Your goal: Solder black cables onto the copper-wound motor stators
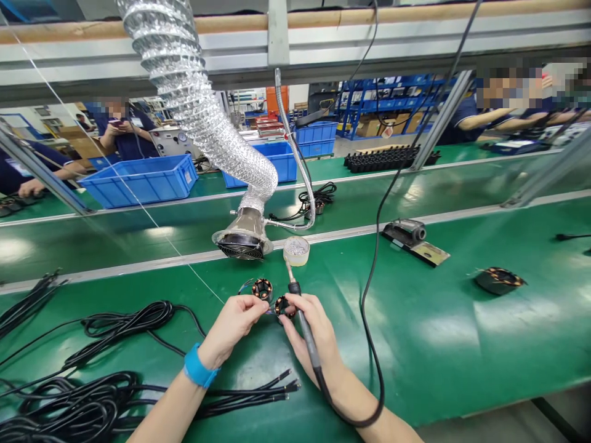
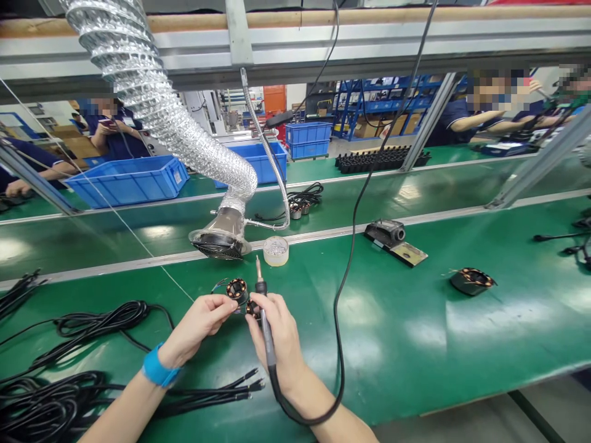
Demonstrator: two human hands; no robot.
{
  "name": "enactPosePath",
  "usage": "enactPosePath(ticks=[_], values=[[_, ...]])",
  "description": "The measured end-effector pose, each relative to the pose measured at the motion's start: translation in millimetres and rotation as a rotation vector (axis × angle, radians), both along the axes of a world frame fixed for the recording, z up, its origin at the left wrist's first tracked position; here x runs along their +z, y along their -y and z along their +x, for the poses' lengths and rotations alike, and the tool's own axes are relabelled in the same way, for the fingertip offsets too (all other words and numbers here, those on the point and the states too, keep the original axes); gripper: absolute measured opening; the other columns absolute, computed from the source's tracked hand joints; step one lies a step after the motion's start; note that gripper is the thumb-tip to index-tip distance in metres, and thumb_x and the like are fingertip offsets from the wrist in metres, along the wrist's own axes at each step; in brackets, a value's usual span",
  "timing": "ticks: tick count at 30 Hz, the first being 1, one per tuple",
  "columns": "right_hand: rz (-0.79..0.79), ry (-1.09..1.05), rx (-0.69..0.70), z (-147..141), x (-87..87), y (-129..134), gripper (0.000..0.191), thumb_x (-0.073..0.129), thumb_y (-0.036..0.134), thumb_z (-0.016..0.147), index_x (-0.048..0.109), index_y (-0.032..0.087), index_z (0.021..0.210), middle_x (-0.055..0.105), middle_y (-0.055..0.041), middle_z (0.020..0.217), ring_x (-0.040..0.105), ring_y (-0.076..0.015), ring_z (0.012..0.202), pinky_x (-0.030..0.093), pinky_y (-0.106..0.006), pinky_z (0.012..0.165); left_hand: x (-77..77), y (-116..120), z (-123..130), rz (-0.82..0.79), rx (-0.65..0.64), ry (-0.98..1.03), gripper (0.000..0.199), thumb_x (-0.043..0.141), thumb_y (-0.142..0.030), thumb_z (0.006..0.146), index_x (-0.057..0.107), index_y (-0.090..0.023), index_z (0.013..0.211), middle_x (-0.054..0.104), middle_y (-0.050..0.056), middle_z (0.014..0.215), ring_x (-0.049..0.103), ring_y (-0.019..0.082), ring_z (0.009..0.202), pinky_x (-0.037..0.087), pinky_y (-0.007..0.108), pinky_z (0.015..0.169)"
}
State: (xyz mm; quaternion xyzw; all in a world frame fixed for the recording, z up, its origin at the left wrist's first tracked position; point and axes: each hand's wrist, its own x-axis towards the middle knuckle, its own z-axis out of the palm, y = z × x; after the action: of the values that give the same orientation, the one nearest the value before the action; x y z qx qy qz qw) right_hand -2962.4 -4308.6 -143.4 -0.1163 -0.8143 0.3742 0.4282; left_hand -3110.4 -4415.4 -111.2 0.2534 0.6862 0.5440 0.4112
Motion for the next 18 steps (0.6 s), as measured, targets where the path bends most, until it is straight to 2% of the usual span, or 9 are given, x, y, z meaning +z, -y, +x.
enactPosePath(ticks=[3, 9, 13, 18], values=[[-0.014, 0.046, 0.032, -4.1, -4.1, 1.3, 0.045, 0.052, 0.009, 0.091, 0.049, 0.026, 0.133, 0.054, -0.0085, 0.111, 0.065, -0.0162, 0.093, 0.056, -0.032, 0.089, 0.4, -0.6, 3.1, -0.001, 0.012, -0.053, 0.043, 0.071, -0.055, 0.073, 0.065, -0.013, 0.070, 0.034, -0.008, 0.049, 0.020, 0.005, 0.045, 0.014, 0.022, 0.045], [0.017, -0.010, 0.042, -8.1, -2.9, 3.8, 0.043, 0.048, 0.007, 0.091, 0.052, 0.025, 0.129, 0.055, -0.0069, 0.105, 0.066, -0.0140, 0.087, 0.057, -0.028, 0.085, -1.3, -1.8, 5.2, 0.009, 0.009, -0.108, 0.042, 0.069, -0.053, 0.076, 0.073, -0.012, 0.079, 0.049, -0.004, 0.053, 0.031, 0.008, 0.049, 0.023, 0.023, 0.049], [0.025, -0.018, 0.052, -10.5, -1.8, 5.2, 0.043, 0.048, 0.005, 0.090, 0.053, 0.025, 0.128, 0.053, -0.0057, 0.103, 0.065, -0.0125, 0.085, 0.057, -0.026, 0.083, -2.5, -0.9, 4.3, 0.033, -0.008, -0.130, 0.039, 0.068, -0.050, 0.078, 0.073, -0.011, 0.079, 0.057, 0.000, 0.062, 0.038, 0.010, 0.056, 0.028, 0.024, 0.053], [0.027, -0.006, 0.055, -11.5, -6.5, 3.1, 0.045, 0.047, 0.006, 0.092, 0.049, 0.026, 0.132, 0.052, -0.0069, 0.108, 0.065, -0.0137, 0.090, 0.057, -0.028, 0.086, 0.5, -0.1, 4.4, 0.069, -0.077, -0.182, 0.035, 0.063, -0.045, 0.084, 0.068, -0.011, 0.078, 0.059, 0.001, 0.071, 0.045, 0.013, 0.066, 0.034, 0.025, 0.064]])
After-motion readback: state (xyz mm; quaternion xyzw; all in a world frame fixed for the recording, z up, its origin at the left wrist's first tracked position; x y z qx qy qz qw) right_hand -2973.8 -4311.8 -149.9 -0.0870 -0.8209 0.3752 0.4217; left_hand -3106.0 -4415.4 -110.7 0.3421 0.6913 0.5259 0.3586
